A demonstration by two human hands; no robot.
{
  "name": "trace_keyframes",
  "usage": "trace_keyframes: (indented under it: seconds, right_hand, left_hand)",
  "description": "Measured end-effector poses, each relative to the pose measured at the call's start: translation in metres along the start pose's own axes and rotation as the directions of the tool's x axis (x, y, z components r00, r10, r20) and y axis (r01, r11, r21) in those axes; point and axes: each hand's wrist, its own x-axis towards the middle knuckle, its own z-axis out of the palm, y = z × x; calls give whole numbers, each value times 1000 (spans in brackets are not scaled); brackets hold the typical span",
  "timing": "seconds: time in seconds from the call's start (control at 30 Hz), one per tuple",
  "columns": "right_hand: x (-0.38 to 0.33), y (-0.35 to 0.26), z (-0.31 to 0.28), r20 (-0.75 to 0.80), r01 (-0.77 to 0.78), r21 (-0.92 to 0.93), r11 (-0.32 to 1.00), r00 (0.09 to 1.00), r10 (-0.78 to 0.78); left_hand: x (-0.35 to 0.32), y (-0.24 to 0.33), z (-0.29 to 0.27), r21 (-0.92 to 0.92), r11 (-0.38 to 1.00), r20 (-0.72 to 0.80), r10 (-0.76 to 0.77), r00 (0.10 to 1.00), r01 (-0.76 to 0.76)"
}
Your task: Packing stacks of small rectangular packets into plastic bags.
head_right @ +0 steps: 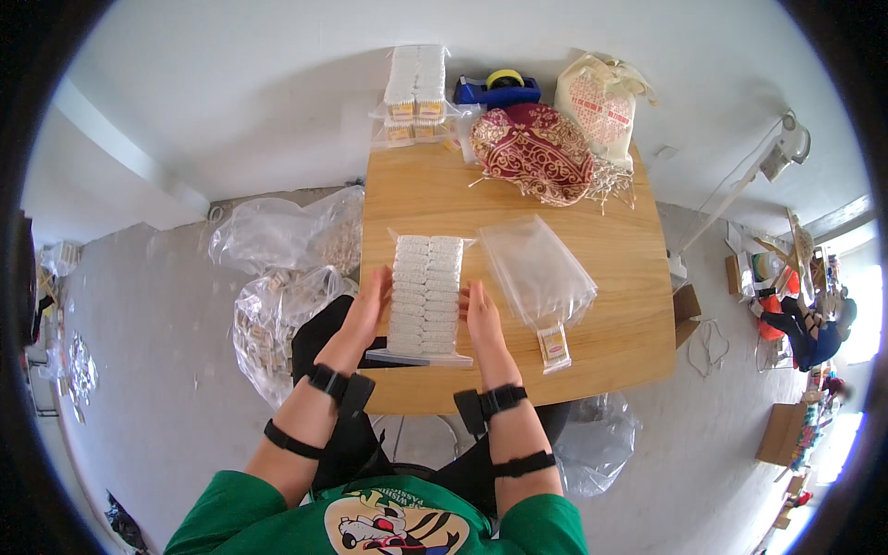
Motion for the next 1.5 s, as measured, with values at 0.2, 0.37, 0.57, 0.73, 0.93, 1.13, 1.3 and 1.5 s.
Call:
trace_keyframes:
  seconds: [0.2,0.37,0.57,0.73,0.93,1.13,1.3,1.5]
  right_hand:
    - [10,-39,16,-19,223,-11,975,975,-223]
    - [-19,-41,-8,60,299,655,694,895,-442]
    - [-30,32,-11,127,218,527,821,935,-330]
    - [-42,21,4,32,583,-580,569,715,-699]
    - [-37,-2,39,358,486,-873,24,675,-644]
    - [-29,-3,39,390,457,-889,-14,742,-546]
    - [-10,-26,44,367,478,-878,-16,651,-664]
    - [3,-19,42,367,434,-901,-8,753,-546]
  left_hand:
    - [23,49,30,-313,947,187,130,974,-67]
    - [-4,61,24,-498,824,29,327,945,-270]
    - [-36,-27,-5,-493,863,18,140,990,-113]
    - [-43,-9,10,417,835,-157,456,876,-359]
    - [-27,8,45,868,132,333,561,758,-479]
    - [-17,11,49,913,89,317,462,828,-399]
    - [22,30,53,920,24,321,527,787,-391]
    - [26,22,52,914,46,314,549,775,-403]
